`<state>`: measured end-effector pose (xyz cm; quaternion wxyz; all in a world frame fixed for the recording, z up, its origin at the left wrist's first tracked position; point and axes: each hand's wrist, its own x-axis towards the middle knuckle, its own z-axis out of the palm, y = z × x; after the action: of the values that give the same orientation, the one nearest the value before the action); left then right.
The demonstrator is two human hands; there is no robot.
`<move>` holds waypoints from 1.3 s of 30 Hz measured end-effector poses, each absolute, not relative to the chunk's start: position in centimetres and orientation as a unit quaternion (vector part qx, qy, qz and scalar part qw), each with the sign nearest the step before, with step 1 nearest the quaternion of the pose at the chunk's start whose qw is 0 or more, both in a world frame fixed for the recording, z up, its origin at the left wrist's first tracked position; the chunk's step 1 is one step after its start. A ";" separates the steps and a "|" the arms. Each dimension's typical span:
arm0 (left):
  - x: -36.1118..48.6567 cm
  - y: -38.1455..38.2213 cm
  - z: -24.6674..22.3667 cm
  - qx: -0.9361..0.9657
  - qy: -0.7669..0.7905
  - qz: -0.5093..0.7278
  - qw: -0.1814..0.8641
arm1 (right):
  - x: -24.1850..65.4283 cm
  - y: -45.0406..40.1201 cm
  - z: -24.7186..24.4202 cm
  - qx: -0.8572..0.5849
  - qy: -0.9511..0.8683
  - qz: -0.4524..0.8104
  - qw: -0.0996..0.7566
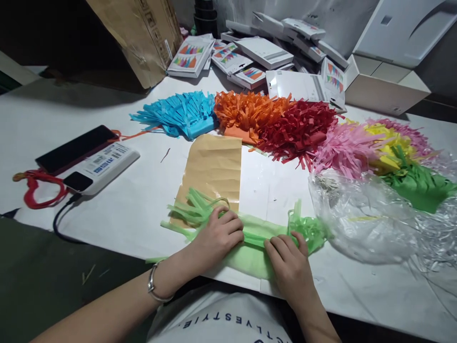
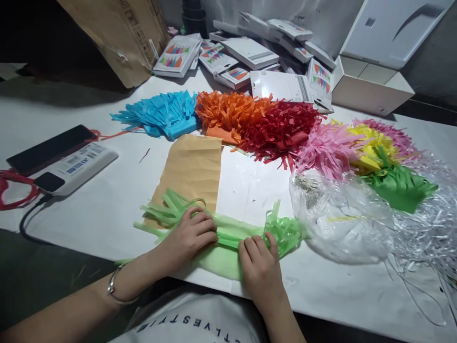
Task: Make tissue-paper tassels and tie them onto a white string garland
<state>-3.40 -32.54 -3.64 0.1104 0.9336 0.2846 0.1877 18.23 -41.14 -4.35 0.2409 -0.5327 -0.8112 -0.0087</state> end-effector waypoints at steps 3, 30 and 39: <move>-3.7 -32.8 -3.7 0.933 0.296 0.165 0.122 | 19.0 -41.8 -4.4 -0.560 -0.788 0.016 0.255; -2.2 -32.6 -4.5 0.943 0.254 0.206 0.060 | 15.4 -39.8 -5.0 -0.535 -0.814 -0.013 0.228; -2.5 -32.5 -4.2 0.931 0.292 0.194 0.103 | 18.1 -40.9 -5.1 -0.578 -0.783 -0.032 0.227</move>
<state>-2.53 -32.50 -4.25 0.1034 0.9308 0.2919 0.1944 18.10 -40.86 -5.06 0.2268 -0.5784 -0.7829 -0.0318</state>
